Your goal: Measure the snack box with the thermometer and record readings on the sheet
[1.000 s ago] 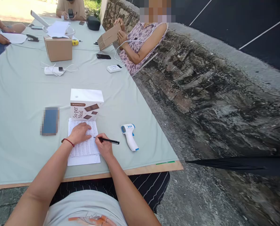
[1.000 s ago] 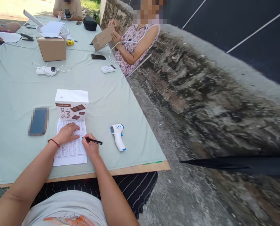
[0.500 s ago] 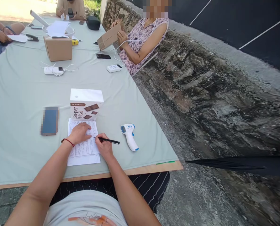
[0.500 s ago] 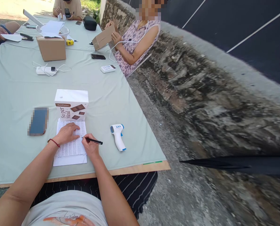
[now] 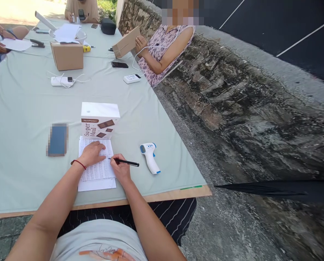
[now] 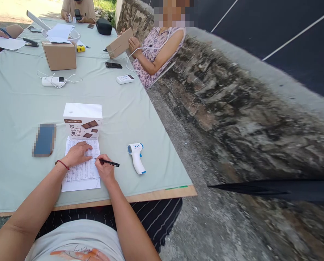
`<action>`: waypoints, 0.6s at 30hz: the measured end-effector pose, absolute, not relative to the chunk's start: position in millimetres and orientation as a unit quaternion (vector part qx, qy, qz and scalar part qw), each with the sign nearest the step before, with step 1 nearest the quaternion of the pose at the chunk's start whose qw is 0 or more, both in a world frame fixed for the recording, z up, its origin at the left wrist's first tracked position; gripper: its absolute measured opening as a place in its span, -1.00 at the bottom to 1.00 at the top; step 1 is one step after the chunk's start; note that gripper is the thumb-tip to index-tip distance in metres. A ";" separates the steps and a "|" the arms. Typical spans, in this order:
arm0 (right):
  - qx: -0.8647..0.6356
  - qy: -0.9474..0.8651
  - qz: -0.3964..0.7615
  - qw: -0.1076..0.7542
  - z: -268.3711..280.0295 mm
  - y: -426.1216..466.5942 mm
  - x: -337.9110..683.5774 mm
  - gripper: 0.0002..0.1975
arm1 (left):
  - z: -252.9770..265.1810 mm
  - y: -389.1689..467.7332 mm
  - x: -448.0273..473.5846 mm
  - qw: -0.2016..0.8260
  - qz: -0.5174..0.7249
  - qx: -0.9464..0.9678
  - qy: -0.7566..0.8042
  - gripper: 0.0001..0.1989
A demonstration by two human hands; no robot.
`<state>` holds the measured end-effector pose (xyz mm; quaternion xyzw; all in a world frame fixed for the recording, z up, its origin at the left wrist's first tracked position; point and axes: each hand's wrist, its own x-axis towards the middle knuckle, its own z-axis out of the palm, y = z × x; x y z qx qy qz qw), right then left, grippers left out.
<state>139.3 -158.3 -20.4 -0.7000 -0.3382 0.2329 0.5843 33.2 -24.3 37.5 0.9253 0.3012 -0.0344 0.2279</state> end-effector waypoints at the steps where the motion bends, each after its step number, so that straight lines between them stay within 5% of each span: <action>1: -0.701 -0.333 0.230 0.587 -20.9 -158.3 139.3 -0.82 | 37.4 -24.3 33.2 0.227 -0.034 0.925 0.301 -0.67; 18: -0.705 -0.334 0.229 0.583 -24.6 -157.8 139.1 -0.84 | 41.9 -25.4 33.9 0.230 -0.050 0.923 0.304 -0.66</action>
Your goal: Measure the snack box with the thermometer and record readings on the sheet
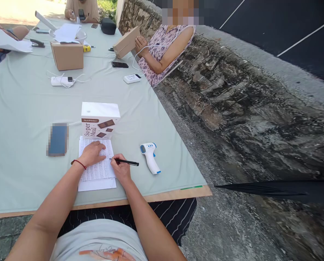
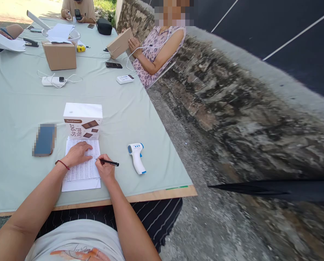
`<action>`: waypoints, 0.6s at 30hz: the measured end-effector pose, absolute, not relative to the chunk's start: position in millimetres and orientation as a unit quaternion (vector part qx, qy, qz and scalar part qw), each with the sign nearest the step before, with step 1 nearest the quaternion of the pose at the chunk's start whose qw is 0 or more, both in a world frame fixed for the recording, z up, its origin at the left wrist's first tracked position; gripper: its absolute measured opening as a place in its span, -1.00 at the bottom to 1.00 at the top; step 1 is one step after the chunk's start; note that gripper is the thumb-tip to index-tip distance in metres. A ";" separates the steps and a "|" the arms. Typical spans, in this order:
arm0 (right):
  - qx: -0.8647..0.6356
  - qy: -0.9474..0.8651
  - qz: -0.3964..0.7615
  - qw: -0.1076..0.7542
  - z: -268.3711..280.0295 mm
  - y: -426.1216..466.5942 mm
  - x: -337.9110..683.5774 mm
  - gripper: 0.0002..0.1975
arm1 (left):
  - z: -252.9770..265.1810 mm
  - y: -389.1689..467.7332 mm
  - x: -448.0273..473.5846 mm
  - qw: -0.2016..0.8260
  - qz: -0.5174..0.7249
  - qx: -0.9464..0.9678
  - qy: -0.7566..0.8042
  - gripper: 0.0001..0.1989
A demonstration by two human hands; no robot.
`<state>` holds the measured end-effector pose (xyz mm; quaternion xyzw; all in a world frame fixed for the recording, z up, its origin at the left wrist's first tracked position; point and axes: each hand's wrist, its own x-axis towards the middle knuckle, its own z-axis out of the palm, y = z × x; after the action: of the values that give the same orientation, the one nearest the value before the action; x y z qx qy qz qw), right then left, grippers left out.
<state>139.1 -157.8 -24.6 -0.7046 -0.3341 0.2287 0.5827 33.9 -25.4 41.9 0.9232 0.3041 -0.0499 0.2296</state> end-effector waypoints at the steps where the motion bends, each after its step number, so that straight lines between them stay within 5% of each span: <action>1: -0.705 -0.335 0.228 0.582 -25.6 -158.0 139.3 -0.84 | 42.0 -25.3 33.9 0.230 -0.050 0.923 0.304 -0.66; 10: -0.718 -0.361 0.068 0.591 -34.6 -159.8 144.2 -0.69 | 32.1 -24.2 33.6 0.265 0.028 0.913 0.311 -0.75; 13: -0.729 -0.383 -0.004 0.567 -44.1 -156.5 144.9 -0.67 | 28.0 -23.4 33.1 0.296 0.228 0.861 0.345 -0.96; 18: -0.756 -0.389 -0.051 0.524 -60.1 -152.1 145.3 -0.58 | 22.1 -8.2 26.6 0.273 0.544 0.701 0.373 -0.86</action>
<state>145.3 -152.1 -60.1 -0.7562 -0.3890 -0.0507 0.5237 26.6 -8.2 22.1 0.7007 0.3728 0.5435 0.2733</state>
